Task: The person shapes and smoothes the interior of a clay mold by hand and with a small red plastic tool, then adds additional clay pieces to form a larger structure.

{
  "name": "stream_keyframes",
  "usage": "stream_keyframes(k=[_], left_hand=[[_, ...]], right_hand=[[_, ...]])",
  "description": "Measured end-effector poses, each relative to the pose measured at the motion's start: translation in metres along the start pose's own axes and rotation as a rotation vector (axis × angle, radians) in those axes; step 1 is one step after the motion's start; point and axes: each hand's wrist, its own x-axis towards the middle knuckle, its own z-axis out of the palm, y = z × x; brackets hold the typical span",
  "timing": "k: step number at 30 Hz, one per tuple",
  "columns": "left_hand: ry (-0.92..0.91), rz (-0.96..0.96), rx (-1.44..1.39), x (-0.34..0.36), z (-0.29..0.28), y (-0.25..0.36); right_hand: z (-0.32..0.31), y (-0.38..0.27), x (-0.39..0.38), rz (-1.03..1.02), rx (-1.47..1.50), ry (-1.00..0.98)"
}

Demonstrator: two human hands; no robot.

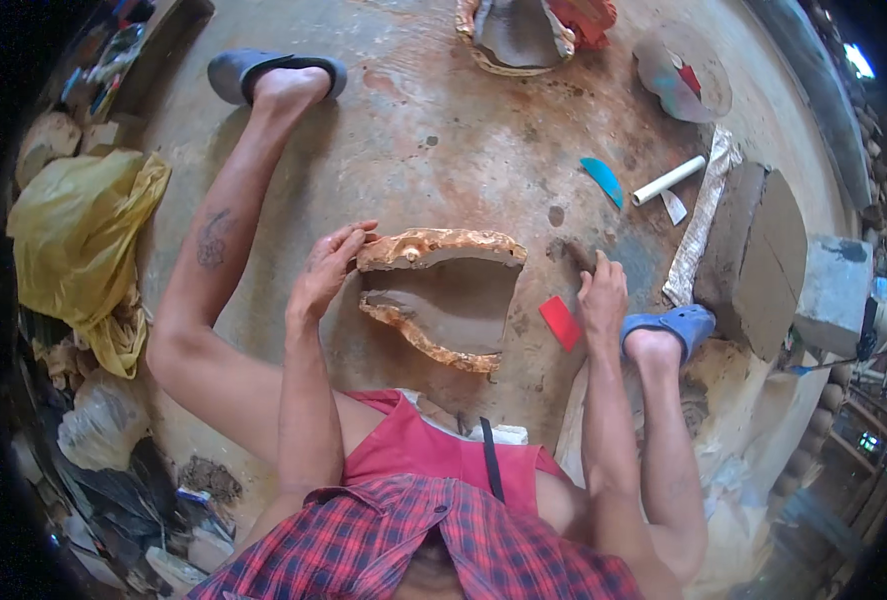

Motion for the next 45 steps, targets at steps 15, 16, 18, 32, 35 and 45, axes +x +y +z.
stream_keyframes(k=[15, 16, 18, 32, 35, 45], left_hand=[[-0.323, 0.073, 0.082, 0.000, -0.006, 0.007], [-0.343, 0.083, 0.105, 0.002, -0.006, 0.007], [-0.361, 0.088, 0.122, 0.007, -0.005, 0.004], [-0.253, -0.035, 0.145, 0.017, 0.017, 0.005], [-0.157, -0.046, 0.176, 0.014, 0.020, 0.011], [-0.150, -0.109, 0.093, 0.021, 0.018, 0.007]], right_hand=[[-0.065, -0.237, 0.034, -0.115, 1.056, -0.348], [-0.056, -0.245, 0.035, -0.116, 1.051, -0.354], [-0.039, -0.256, 0.037, -0.117, 1.039, -0.424], [-0.007, -0.261, 0.040, -0.196, 0.827, -0.385], [-0.003, -0.257, 0.039, -0.182, 0.821, -0.372], [-0.024, -0.234, 0.019, -0.063, 0.928, -0.267]])
